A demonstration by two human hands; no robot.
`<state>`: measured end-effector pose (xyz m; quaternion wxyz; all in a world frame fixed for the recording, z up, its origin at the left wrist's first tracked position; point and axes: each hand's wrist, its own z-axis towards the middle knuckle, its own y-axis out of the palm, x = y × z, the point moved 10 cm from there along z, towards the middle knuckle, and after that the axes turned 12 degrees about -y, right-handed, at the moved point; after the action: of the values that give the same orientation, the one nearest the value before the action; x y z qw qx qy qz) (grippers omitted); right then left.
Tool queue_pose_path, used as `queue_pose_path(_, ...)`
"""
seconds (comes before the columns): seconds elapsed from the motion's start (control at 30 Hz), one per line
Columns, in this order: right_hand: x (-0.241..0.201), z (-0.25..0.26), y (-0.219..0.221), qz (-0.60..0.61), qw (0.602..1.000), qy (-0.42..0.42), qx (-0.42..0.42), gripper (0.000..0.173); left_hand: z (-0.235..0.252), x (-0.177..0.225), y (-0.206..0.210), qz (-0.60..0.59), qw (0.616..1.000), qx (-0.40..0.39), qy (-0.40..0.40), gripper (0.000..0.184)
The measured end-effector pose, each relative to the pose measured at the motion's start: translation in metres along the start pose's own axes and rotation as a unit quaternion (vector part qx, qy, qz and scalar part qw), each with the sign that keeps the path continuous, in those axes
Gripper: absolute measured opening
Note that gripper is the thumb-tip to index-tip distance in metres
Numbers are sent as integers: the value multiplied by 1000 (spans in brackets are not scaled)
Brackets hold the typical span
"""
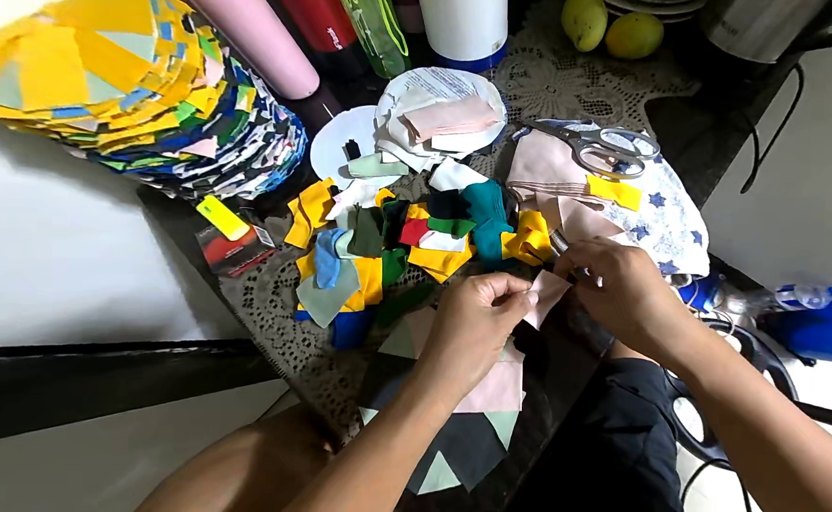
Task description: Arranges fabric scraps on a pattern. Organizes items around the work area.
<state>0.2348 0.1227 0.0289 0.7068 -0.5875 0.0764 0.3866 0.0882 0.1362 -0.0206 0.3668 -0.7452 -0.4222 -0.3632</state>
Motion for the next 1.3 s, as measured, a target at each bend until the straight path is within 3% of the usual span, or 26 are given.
queue_pose_path(0.1, 5, -10, -13, -10, 998, 53, 29, 20, 1, 0, -3, -17, 1000, 4, -6, 8)
queue_pose_path(0.17, 15, -22, -10, 97, 984, 144, 30, 25, -4, 8, -5, 10, 999, 26, 41, 10)
queue_pose_path(0.27, 14, -36, 19, 384, 889, 251, 4, 40, -32, 33, 6, 131, 963, 81, 219, 18)
queue_pose_path(0.37, 11, -48, 36, 494, 821, 285, 30, 32, -58, 39, 26, 209, 915, 85, 335, 20)
queue_pose_path(0.43, 12, -56, 41, 503, 815, 285, 40, 27, -64, 34, 27, 204, 913, 64, 347, 21)
queue_pose_path(0.53, 6, -63, 41, 509, 825, 245, 33, 25, -58, 23, 9, 104, 953, 47, 282, 19)
queue_pose_path(0.63, -8, -63, 39, 487, 855, 176, 16, 22, -48, 1, 7, -8, 989, -63, 136, 30)
queue_pose_path(0.73, -19, -65, 37, 442, 885, 141, 39, 18, -53, -16, 18, -67, 987, -141, 40, 25)
queue_pose_path(0.87, -31, -83, 42, 366, 913, 150, 104, 12, -64, -28, 4, 40, 994, -91, 36, 11)
queue_pose_path(0.97, -45, -99, 58, 306, 938, 143, 85, 14, -73, -42, -5, 156, 982, -105, 28, 10)
queue_pose_path(1.1, -64, -101, 67, 106, 988, 91, 59, 14, -76, -53, -13, 254, 961, -110, -11, 14)
queue_pose_path(1.2, -68, -90, 64, -44, 995, 61, 68, 20, -71, -46, -20, 295, 954, -46, 11, 15)
queue_pose_path(1.3, -66, -80, 65, -116, 990, 49, 65, 24, -64, -37, -24, 338, 939, 40, 45, 10)
